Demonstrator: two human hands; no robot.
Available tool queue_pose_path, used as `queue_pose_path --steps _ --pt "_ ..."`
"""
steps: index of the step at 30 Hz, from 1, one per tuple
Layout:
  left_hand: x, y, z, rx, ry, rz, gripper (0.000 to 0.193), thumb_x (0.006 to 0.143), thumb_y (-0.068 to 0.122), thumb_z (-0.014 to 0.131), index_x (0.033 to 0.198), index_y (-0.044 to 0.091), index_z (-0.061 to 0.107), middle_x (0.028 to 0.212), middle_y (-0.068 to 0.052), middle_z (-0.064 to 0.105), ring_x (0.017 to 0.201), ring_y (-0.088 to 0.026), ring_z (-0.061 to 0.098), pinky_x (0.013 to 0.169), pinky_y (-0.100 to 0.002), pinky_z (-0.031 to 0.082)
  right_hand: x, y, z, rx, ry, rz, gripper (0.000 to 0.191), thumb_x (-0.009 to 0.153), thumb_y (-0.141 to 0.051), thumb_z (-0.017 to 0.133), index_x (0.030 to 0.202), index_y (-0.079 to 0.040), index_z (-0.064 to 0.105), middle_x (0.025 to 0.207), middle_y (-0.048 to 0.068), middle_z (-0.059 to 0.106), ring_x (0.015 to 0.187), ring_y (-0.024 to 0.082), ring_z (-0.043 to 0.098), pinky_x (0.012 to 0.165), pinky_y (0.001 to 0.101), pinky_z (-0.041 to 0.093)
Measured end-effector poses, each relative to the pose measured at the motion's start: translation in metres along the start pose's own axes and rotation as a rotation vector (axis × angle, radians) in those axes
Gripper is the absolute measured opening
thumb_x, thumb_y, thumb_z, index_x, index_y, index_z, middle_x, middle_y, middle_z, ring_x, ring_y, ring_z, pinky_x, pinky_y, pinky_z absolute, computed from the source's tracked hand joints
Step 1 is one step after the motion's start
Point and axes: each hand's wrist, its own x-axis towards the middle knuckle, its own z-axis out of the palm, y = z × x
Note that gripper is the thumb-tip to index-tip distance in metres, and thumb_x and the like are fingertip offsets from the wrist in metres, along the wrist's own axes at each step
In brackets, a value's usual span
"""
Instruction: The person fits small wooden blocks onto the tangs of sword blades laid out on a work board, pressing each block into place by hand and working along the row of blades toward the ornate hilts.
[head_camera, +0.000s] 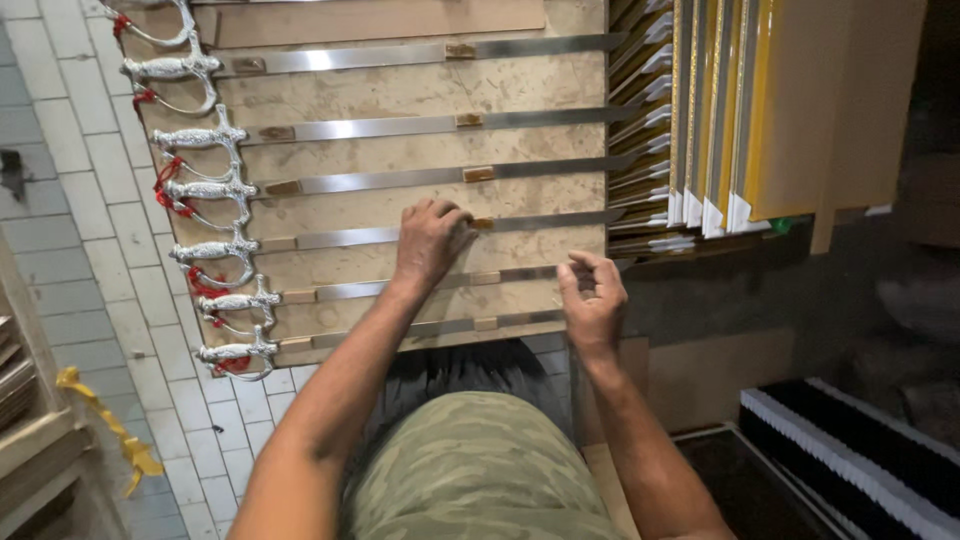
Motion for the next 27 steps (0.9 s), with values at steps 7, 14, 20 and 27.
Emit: queue_pose_path --steps 7,14,20,27 --pt "-0.03 0.024 0.003 -0.852 -0.511 -0.782 0.03 0.084 0.036 0.083 0.09 0.006 0.079 0.073 0.002 0.07 0.064 -0.008 0.06 0.058 -0.026 0.048 0.033 -0.005 0.009 -0.164 -0.305 -0.711 0.025 0.093 -0.007 0.074 0.117 -0.003 0.071 0.119 0.015 0.07 0.104 0.028 0.071 0.088 0.0379 0.061" --pt "-0.043 0.018 0.002 -1.136 -0.599 -1.088 0.038 0.086 0.038 0.084 0.097 0.003 0.079 0.073 -0.002 0.065 0.059 -0.011 0.051 0.051 -0.025 0.039 0.043 0.006 0.014 -0.135 -0.491 -0.821 0.029 0.09 -0.001 0.07 0.118 0.0 0.073 0.116 0.015 0.071 0.102 0.03 0.072 0.085 0.0397 0.062" --pt "-0.02 0.002 0.007 -0.317 0.114 -0.156 0.041 0.078 0.023 0.09 0.11 0.006 0.072 0.106 -0.013 0.068 0.097 -0.03 0.066 0.083 -0.038 0.056 0.076 0.02 0.056 -0.173 -0.396 -0.57 0.021 0.093 -0.006 0.076 0.112 -0.001 0.07 0.104 0.015 0.066 0.092 0.03 0.069 0.08 0.0372 0.06" --pt "-0.004 -0.008 0.013 -0.297 0.036 -0.079 0.043 0.076 0.017 0.089 0.115 0.008 0.073 0.113 -0.015 0.067 0.1 -0.034 0.065 0.088 -0.041 0.056 0.087 0.027 0.081 -0.231 -0.467 -0.601 0.024 0.09 -0.013 0.079 0.111 -0.003 0.071 0.105 0.013 0.066 0.095 0.03 0.067 0.081 0.0397 0.058"
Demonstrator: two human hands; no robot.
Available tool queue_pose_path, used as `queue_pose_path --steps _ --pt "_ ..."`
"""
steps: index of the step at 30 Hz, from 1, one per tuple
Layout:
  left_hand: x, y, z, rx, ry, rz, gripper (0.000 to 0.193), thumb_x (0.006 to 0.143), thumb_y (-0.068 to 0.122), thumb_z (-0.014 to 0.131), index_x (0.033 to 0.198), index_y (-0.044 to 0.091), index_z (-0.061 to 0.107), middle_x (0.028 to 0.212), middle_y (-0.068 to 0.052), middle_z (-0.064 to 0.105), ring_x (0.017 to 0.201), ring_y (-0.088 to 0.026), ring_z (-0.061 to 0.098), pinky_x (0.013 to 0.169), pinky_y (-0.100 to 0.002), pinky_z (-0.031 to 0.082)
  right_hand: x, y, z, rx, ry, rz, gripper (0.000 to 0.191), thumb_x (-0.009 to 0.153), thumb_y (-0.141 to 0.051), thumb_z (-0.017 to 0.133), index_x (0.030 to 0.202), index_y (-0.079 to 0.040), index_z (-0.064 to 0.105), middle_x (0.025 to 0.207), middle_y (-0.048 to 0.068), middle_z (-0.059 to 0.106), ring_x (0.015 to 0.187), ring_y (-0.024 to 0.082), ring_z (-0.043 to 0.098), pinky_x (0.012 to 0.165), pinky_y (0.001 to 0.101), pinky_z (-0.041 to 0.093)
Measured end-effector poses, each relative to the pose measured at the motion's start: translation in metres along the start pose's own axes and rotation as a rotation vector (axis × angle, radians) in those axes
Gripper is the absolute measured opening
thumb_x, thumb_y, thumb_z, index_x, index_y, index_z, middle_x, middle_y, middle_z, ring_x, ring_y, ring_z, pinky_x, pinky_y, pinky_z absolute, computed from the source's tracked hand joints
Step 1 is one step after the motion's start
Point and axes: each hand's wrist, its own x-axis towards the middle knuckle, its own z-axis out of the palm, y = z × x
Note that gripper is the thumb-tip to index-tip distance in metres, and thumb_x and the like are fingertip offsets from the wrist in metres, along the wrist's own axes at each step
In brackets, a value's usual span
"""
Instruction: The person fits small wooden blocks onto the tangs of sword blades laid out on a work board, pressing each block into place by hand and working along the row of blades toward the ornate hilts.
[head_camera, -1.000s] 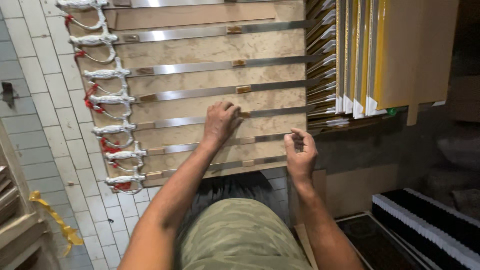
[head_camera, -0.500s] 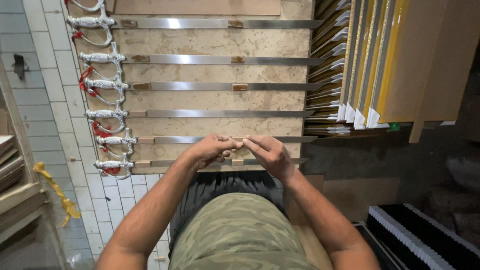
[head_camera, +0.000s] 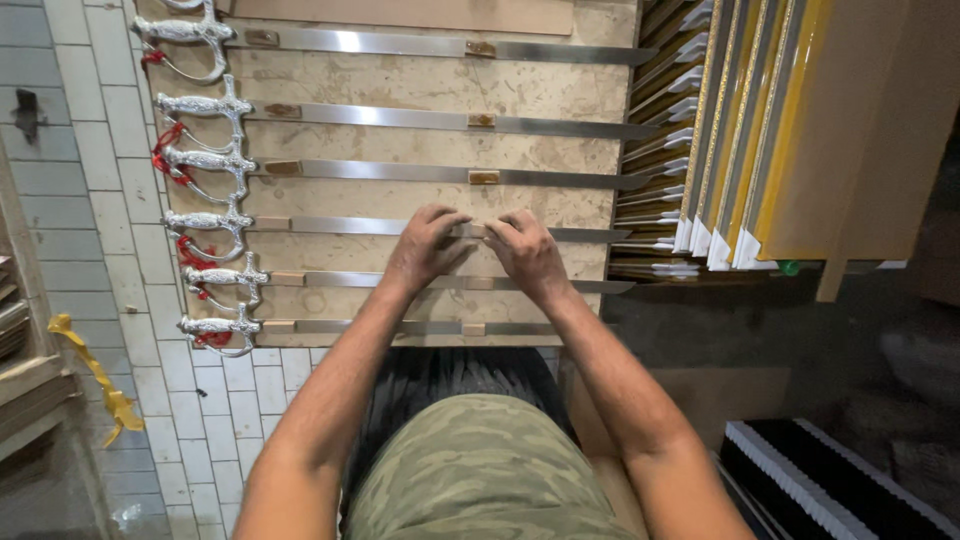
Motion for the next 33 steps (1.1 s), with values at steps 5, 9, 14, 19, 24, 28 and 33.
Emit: queue_pose_path --steps 5,9,14,19,24,28,33 --pt "0.002 -0.001 0.004 0.05 0.034 0.024 0.035 0.077 0.02 0.09 0.107 0.01 0.076 0.107 -0.011 0.067 0.097 -0.032 0.065 0.086 -0.042 0.055 0.0 0.001 0.01 -0.05 -0.001 -0.027 0.023 0.089 -0.012 0.079 0.109 -0.005 0.072 0.104 0.011 0.067 0.097 0.029 0.067 0.082 0.0395 0.058" --pt "0.0 0.001 0.005 0.083 0.077 0.045 0.031 0.077 0.017 0.089 0.105 0.01 0.077 0.107 -0.011 0.067 0.097 -0.031 0.064 0.085 -0.042 0.055 0.0 0.001 0.014 -0.061 -0.015 0.001 0.022 0.092 -0.013 0.078 0.111 -0.004 0.072 0.106 0.013 0.066 0.097 0.027 0.067 0.081 0.0369 0.059" --pt "-0.001 0.004 0.007 0.067 0.089 -0.019 0.026 0.078 0.017 0.089 0.101 0.011 0.079 0.106 -0.01 0.067 0.097 -0.03 0.064 0.085 -0.042 0.055 0.002 -0.002 0.013 -0.036 -0.032 0.045 0.021 0.092 -0.013 0.077 0.11 -0.004 0.074 0.105 0.013 0.067 0.097 0.027 0.067 0.081 0.0366 0.06" --pt "-0.001 0.003 0.008 0.037 0.101 -0.022 0.025 0.078 0.018 0.089 0.1 0.012 0.08 0.106 -0.01 0.067 0.098 -0.03 0.064 0.086 -0.041 0.055 -0.001 -0.001 0.012 -0.007 0.031 0.03 0.039 0.086 -0.021 0.08 0.118 0.001 0.071 0.106 0.017 0.066 0.095 0.028 0.067 0.078 0.0365 0.06" --pt "-0.001 0.0 0.008 0.022 0.094 -0.04 0.025 0.076 0.018 0.09 0.099 0.012 0.08 0.105 -0.01 0.067 0.099 -0.03 0.065 0.087 -0.041 0.056 -0.009 0.005 0.014 0.171 0.155 0.492 0.03 0.095 -0.024 0.077 0.116 -0.005 0.07 0.099 0.009 0.07 0.083 0.018 0.07 0.068 0.0306 0.061" --pt "0.001 0.0 0.007 0.035 0.105 -0.015 0.026 0.075 0.017 0.09 0.099 0.012 0.08 0.104 -0.012 0.067 0.098 -0.031 0.065 0.086 -0.042 0.055 -0.007 -0.001 0.019 0.201 0.15 0.608 0.028 0.093 -0.028 0.078 0.11 -0.007 0.071 0.096 0.007 0.071 0.081 0.017 0.07 0.069 0.0313 0.061" --pt "0.003 0.004 0.005 0.042 0.119 -0.001 0.026 0.076 0.015 0.09 0.1 0.012 0.08 0.104 -0.012 0.067 0.098 -0.031 0.065 0.086 -0.041 0.056 0.005 -0.018 0.021 0.074 0.118 0.616 0.037 0.084 -0.031 0.085 0.107 -0.006 0.07 0.096 0.009 0.07 0.082 0.023 0.069 0.066 0.0386 0.056"
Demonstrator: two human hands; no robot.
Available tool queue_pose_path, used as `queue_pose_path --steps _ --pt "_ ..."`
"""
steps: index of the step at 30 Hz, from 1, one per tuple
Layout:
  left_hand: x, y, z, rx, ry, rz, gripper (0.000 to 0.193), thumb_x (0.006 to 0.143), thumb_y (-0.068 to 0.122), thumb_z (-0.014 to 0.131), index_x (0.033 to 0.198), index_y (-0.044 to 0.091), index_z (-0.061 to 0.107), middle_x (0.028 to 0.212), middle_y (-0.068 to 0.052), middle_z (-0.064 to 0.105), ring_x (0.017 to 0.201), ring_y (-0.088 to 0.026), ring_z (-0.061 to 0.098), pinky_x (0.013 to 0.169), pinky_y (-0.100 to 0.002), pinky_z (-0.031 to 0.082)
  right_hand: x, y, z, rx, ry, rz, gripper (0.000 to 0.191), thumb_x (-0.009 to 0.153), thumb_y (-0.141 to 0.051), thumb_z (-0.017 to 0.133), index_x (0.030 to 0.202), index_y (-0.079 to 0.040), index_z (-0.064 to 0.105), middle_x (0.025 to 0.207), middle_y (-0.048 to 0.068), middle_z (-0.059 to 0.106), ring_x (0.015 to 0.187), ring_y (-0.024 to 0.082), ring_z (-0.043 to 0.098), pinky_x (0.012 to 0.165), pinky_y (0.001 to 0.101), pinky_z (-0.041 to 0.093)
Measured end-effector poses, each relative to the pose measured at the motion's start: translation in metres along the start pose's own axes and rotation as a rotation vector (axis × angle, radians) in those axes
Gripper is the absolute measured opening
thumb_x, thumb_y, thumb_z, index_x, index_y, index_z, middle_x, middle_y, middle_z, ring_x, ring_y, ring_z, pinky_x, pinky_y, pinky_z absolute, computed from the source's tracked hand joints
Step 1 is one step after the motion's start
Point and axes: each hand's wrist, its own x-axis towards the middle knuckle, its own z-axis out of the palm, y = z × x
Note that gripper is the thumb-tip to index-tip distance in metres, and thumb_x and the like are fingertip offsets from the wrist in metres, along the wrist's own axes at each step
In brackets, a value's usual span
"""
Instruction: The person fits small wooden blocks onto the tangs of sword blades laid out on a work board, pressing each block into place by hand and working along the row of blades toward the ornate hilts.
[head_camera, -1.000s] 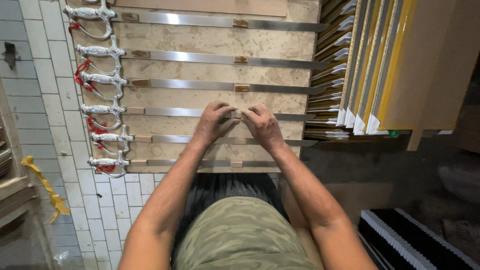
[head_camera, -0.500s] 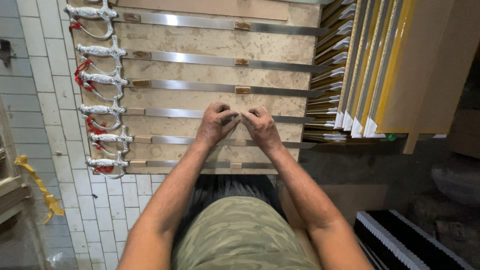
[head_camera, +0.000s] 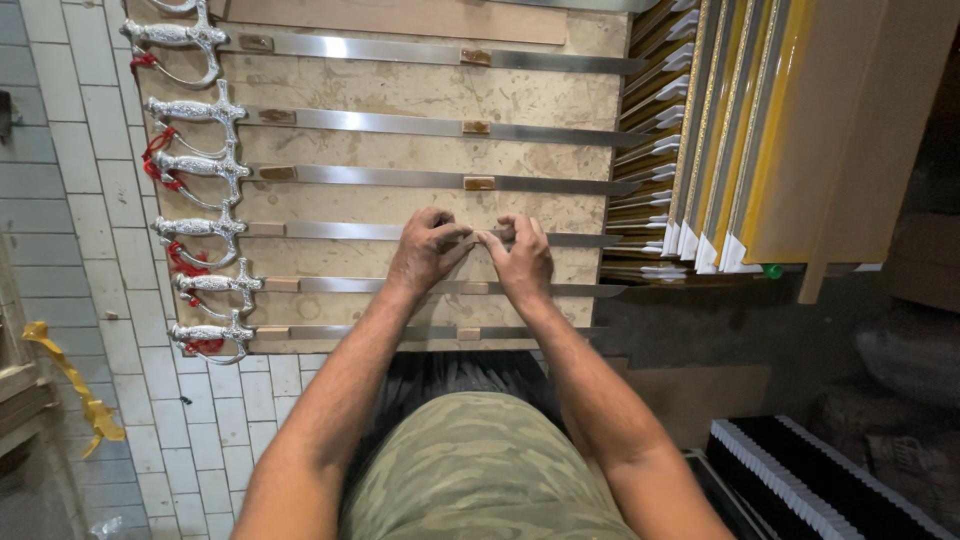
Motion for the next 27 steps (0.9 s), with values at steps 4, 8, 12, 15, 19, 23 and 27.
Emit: queue_pose_path --steps 4,8,12,15,19,23,27 --pt "0.002 0.003 -0.002 0.016 -0.069 -0.082 0.024 0.077 0.017 0.09 0.098 0.012 0.08 0.101 -0.012 0.067 0.095 -0.029 0.066 0.082 -0.04 0.057 0.003 -0.01 -0.001 -0.046 -0.056 0.066 0.037 0.086 -0.031 0.082 0.111 -0.009 0.066 0.102 0.009 0.066 0.085 0.025 0.069 0.066 0.0399 0.057" --pt "0.002 0.004 -0.003 -0.006 -0.015 -0.035 0.024 0.075 0.015 0.089 0.097 0.01 0.08 0.103 -0.013 0.068 0.097 -0.031 0.066 0.083 -0.04 0.057 0.003 -0.013 0.002 -0.08 -0.089 0.145 0.04 0.087 -0.031 0.081 0.114 -0.01 0.062 0.104 0.009 0.063 0.09 0.027 0.069 0.067 0.0416 0.057" --pt "0.003 0.006 -0.004 0.0 0.002 0.016 0.025 0.074 0.015 0.09 0.097 0.01 0.08 0.103 -0.013 0.067 0.096 -0.032 0.066 0.084 -0.042 0.056 -0.001 -0.015 0.002 -0.088 -0.012 0.049 0.038 0.087 -0.028 0.082 0.113 -0.008 0.061 0.107 0.012 0.063 0.094 0.03 0.067 0.073 0.0443 0.056" --pt "0.002 0.008 -0.007 -0.041 -0.004 -0.013 0.024 0.076 0.015 0.089 0.097 0.01 0.079 0.102 -0.013 0.067 0.096 -0.032 0.065 0.083 -0.042 0.056 -0.001 -0.017 0.002 -0.073 0.024 0.023 0.04 0.085 -0.027 0.083 0.114 -0.009 0.061 0.106 0.012 0.064 0.095 0.031 0.066 0.074 0.0451 0.055" --pt "0.0 0.013 -0.013 0.01 -0.017 0.065 0.04 0.072 0.017 0.09 0.107 0.011 0.072 0.103 -0.013 0.065 0.094 -0.034 0.064 0.083 -0.044 0.054 -0.001 -0.009 -0.004 0.089 -0.062 0.113 0.048 0.087 -0.03 0.081 0.124 -0.012 0.057 0.104 0.009 0.066 0.09 0.023 0.067 0.072 0.0387 0.059" --pt "0.006 0.014 -0.022 -0.123 -0.134 -0.036 0.066 0.07 0.022 0.09 0.127 0.007 0.06 0.101 -0.013 0.061 0.087 -0.033 0.062 0.08 -0.042 0.054 -0.008 0.025 -0.022 0.185 0.092 0.188 0.043 0.091 -0.026 0.081 0.126 -0.012 0.061 0.096 0.006 0.068 0.087 0.017 0.067 0.071 0.0337 0.057" --pt "0.026 0.01 -0.024 -0.1 -0.166 -0.231 0.053 0.084 0.023 0.082 0.131 0.012 0.062 0.109 -0.009 0.063 0.089 -0.027 0.065 0.081 -0.038 0.057 -0.024 0.057 -0.041 0.251 0.236 0.14 0.034 0.091 -0.019 0.081 0.118 -0.009 0.064 0.091 0.003 0.069 0.081 0.014 0.066 0.071 0.0299 0.056"
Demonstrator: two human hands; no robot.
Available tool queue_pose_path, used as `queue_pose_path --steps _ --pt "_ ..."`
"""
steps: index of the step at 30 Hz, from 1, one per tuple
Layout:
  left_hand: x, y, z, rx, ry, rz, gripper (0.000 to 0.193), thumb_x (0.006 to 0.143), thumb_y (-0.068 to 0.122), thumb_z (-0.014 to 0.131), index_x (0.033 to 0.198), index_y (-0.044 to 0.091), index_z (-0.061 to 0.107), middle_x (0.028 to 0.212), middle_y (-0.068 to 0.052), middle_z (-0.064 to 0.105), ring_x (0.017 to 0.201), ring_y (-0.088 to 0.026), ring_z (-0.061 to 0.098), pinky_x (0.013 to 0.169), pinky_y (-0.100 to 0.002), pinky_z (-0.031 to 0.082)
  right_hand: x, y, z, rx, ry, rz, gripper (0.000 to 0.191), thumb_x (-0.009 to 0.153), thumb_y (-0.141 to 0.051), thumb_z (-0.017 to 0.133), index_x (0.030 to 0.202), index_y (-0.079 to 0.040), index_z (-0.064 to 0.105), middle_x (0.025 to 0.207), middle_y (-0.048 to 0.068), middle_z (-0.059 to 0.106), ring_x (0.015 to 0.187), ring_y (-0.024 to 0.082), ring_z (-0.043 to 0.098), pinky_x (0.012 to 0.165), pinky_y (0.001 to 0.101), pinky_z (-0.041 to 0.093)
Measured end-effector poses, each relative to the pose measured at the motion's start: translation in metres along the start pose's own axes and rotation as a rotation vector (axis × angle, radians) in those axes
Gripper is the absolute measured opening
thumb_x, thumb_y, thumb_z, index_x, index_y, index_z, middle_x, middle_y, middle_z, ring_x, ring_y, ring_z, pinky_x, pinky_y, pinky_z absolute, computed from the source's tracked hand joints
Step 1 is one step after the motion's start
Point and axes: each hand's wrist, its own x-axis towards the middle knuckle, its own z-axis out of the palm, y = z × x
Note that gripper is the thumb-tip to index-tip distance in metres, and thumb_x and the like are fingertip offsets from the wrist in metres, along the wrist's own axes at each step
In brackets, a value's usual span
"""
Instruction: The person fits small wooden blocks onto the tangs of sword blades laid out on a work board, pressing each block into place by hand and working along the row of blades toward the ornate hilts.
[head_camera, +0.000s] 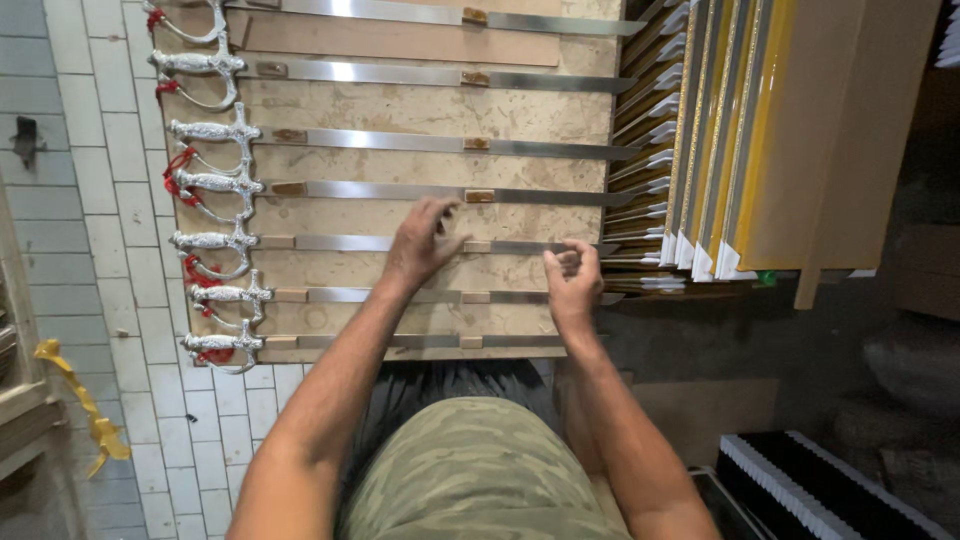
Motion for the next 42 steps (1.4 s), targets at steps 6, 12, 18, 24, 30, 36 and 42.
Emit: queue_pose_path --steps 6,12,18,24,30,36,42 --pt "0.043 0.005 -0.003 0.309 0.098 0.24 0.041 0.079 0.021 0.085 0.116 0.009 0.071 0.113 -0.011 0.066 0.101 -0.034 0.066 0.089 -0.043 0.054 -0.001 0.002 -0.006 0.062 0.019 -0.064 0.031 0.091 -0.015 0.08 0.117 -0.007 0.065 0.095 0.003 0.07 0.08 0.013 0.066 0.071 0.0285 0.055" --pt "0.051 0.002 -0.002 0.26 0.091 0.27 0.021 0.085 0.025 0.085 0.098 0.01 0.078 0.099 -0.008 0.071 0.086 -0.029 0.069 0.074 -0.04 0.056 0.01 -0.042 0.002 -0.061 -0.058 -0.234 0.028 0.092 -0.014 0.079 0.117 -0.008 0.068 0.104 0.007 0.07 0.083 0.015 0.071 0.073 0.0311 0.06" --pt "0.032 -0.005 -0.006 -0.548 -0.458 -0.605 0.029 0.085 0.037 0.08 0.089 0.008 0.078 0.069 0.001 0.065 0.058 -0.008 0.05 0.052 -0.026 0.039 0.027 -0.079 0.012 -0.272 -0.123 -0.907 0.026 0.092 -0.009 0.074 0.118 -0.005 0.071 0.119 0.016 0.07 0.103 0.029 0.072 0.085 0.0333 0.063" --pt "0.029 -0.013 -0.023 -0.574 -0.508 -0.665 0.035 0.082 0.043 0.083 0.092 0.009 0.082 0.069 0.002 0.061 0.06 -0.009 0.047 0.053 -0.026 0.038 0.043 -0.064 0.031 -0.256 -0.257 -0.954 0.017 0.099 -0.008 0.071 0.116 -0.005 0.073 0.113 0.012 0.072 0.102 0.026 0.073 0.086 0.0341 0.065" --pt "0.051 -0.02 -0.018 0.013 0.069 0.236 0.042 0.083 0.025 0.086 0.117 0.006 0.072 0.115 -0.012 0.068 0.102 -0.027 0.07 0.087 -0.036 0.059 0.084 -0.058 0.057 -0.265 -0.275 -0.701 0.016 0.098 -0.014 0.072 0.109 -0.003 0.073 0.104 0.013 0.07 0.095 0.026 0.07 0.082 0.0343 0.063" --pt "0.067 -0.022 -0.009 0.085 0.032 0.279 0.046 0.075 0.022 0.089 0.114 0.005 0.07 0.115 -0.017 0.065 0.107 -0.036 0.062 0.092 -0.045 0.053 0.097 -0.068 0.065 -0.352 -0.376 -0.699 0.017 0.098 -0.017 0.072 0.107 -0.003 0.074 0.103 0.013 0.069 0.092 0.026 0.069 0.079 0.0364 0.062" --pt "0.069 -0.021 -0.001 0.114 0.089 0.248 0.031 0.08 0.016 0.085 0.109 0.011 0.075 0.111 -0.011 0.068 0.104 -0.033 0.065 0.09 -0.044 0.054 0.098 -0.07 0.067 -0.368 -0.363 -0.708 0.021 0.095 -0.016 0.074 0.11 -0.003 0.074 0.102 0.014 0.067 0.093 0.029 0.069 0.079 0.0385 0.06"
